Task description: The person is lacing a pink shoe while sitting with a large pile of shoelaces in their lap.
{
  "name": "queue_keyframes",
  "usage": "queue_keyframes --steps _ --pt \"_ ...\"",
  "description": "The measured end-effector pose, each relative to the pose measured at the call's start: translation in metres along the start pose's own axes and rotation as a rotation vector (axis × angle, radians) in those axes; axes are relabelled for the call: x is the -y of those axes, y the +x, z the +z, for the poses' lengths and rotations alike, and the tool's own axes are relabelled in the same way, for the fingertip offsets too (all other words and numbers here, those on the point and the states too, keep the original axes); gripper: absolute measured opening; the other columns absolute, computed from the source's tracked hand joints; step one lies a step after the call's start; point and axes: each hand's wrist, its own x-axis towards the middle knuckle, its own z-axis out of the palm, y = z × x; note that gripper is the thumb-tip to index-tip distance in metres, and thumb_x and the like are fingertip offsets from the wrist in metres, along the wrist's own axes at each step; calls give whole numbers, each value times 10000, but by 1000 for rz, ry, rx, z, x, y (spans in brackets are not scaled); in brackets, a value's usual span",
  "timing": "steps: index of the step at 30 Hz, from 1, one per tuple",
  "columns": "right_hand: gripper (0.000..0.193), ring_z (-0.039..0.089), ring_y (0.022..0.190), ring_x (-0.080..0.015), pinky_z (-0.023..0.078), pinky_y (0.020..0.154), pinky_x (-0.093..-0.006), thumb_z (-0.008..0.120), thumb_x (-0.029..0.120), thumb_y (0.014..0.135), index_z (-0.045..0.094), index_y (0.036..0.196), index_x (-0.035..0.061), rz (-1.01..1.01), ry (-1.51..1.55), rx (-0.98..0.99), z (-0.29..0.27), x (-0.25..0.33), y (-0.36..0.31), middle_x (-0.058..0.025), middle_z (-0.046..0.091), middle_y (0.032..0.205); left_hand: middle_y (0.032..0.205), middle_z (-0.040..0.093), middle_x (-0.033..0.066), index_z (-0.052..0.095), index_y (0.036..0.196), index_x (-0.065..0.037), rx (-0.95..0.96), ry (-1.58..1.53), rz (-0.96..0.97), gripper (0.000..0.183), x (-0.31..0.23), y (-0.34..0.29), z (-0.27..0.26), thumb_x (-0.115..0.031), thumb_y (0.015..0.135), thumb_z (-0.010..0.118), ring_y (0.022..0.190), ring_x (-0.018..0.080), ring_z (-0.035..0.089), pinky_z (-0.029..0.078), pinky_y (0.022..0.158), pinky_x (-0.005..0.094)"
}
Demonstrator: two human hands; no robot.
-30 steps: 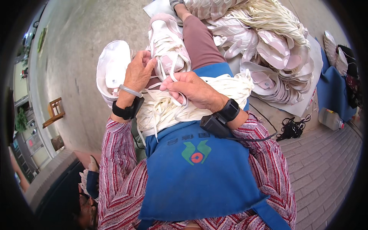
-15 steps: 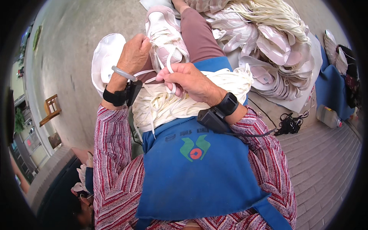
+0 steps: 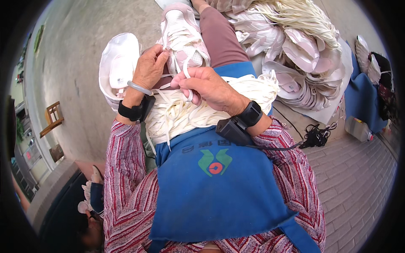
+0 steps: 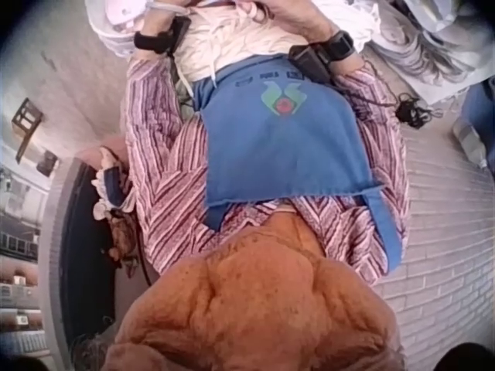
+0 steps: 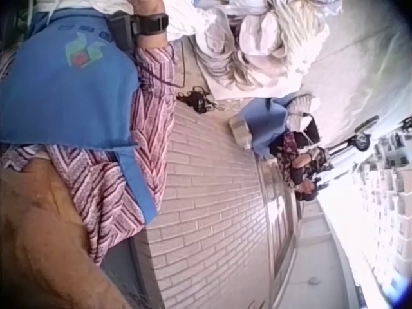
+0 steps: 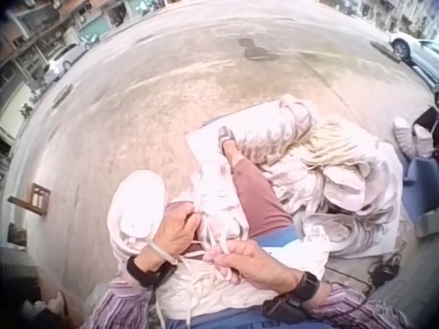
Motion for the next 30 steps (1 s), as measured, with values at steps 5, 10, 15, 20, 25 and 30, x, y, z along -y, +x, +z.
queue_keyframes --steps 5,10,15,20,25,30 --pt "201 485 504 -32 399 457 -171 547 103 914 623 1046 -29 23 109 20 -1 1 -1 25 557 688 724 588 212 571 886 4 -122 215 101 181 1 11 -7 -168 915 524 638 317 591 469 613 400" --pt "205 483 492 -34 395 449 -171 539 90 909 615 1059 -25 12 181 12 2 5 1 28 557 686 755 626 212 554 821 -1 -158 215 20 205 5 14 -14 -177 903 489 626 370 601 482 577 425" --pt "217 495 499 -38 402 451 -173 527 95 912 623 1060 -31 10 25 15 5 8 -1 26 557 685 729 624 84 559 853 8 26 -592 -389 219 7 9 -29 -178 931 474 574 145 581 463 484 261" --pt "227 500 503 -43 403 446 -176 518 104 915 629 1052 -39 -3 -29 13 12 5 1 20 557 684 749 583 80 552 926 28 74 -946 -424 223 9 17 -32 -187 940 494 567 116 563 492 483 242" --pt "245 509 506 -46 401 440 -181 508 134 921 629 1050 -35 14 -58 -1 14 9 1 21 558 689 828 583 38 553 977 -15 -30 -614 -400 262 4 11 -36 -276 954 556 603 86 559 515 531 244" --pt "271 508 490 -69 407 439 -218 461 159 942 632 1025 -35 -5 -380 13 21 4 5 -5 564 692 872 613 46 609 950 -21 376 -645 -605 412 -13 -26 -40 -421 969 512 650 84 573 490 536 210"
